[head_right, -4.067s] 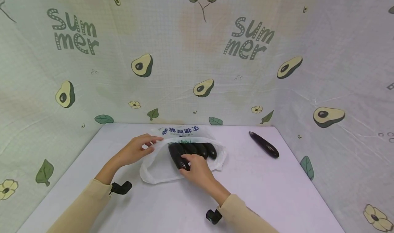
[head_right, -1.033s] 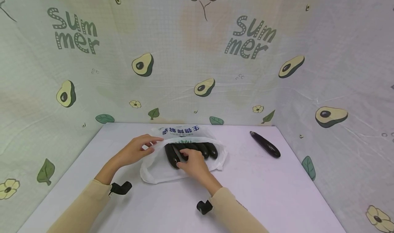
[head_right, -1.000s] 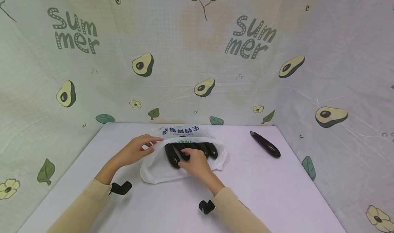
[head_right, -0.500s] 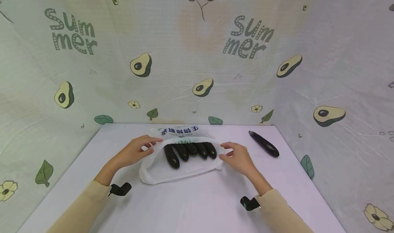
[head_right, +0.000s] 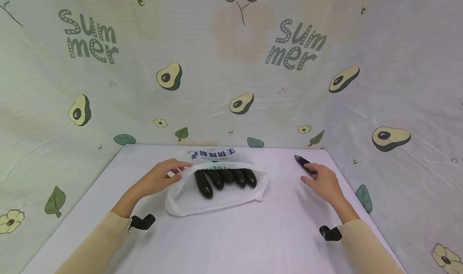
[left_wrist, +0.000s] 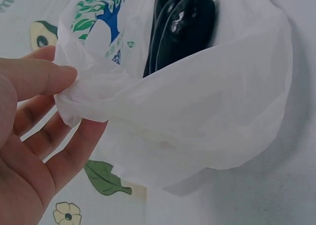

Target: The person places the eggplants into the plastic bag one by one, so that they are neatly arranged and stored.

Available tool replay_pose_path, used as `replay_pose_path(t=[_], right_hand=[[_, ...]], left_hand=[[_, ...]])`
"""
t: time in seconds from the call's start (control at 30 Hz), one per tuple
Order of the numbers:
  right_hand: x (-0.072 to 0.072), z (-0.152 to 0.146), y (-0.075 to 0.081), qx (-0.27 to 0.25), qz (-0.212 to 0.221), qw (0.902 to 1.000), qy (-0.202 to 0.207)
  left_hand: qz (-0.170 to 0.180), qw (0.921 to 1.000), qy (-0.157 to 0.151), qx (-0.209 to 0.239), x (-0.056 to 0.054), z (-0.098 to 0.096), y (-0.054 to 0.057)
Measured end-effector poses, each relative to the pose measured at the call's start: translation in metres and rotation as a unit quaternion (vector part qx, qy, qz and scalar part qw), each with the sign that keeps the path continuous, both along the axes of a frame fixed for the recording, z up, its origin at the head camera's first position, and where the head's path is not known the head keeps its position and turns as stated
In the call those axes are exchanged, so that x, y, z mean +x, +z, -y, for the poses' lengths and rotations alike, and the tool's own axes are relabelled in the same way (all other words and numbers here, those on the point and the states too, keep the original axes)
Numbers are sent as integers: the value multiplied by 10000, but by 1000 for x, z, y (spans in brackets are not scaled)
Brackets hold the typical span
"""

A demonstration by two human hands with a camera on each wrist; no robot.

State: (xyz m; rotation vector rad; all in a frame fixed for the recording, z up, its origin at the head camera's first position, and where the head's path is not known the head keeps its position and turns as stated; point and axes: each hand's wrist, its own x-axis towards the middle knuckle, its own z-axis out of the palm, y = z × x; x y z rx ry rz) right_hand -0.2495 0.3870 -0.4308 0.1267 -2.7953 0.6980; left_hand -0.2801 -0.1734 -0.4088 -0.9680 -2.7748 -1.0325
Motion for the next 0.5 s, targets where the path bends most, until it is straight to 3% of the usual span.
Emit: replay_pose_path(t=[0.13,0.5], right_hand=[[-8,-22,-8,156,-19,9998,-98],[-23,-54,-19,210,545,9982,-142]], left_hand=[[26,10000,20,-43,-1,-1,1],[32,10000,6,-28,-1,-2,1]])
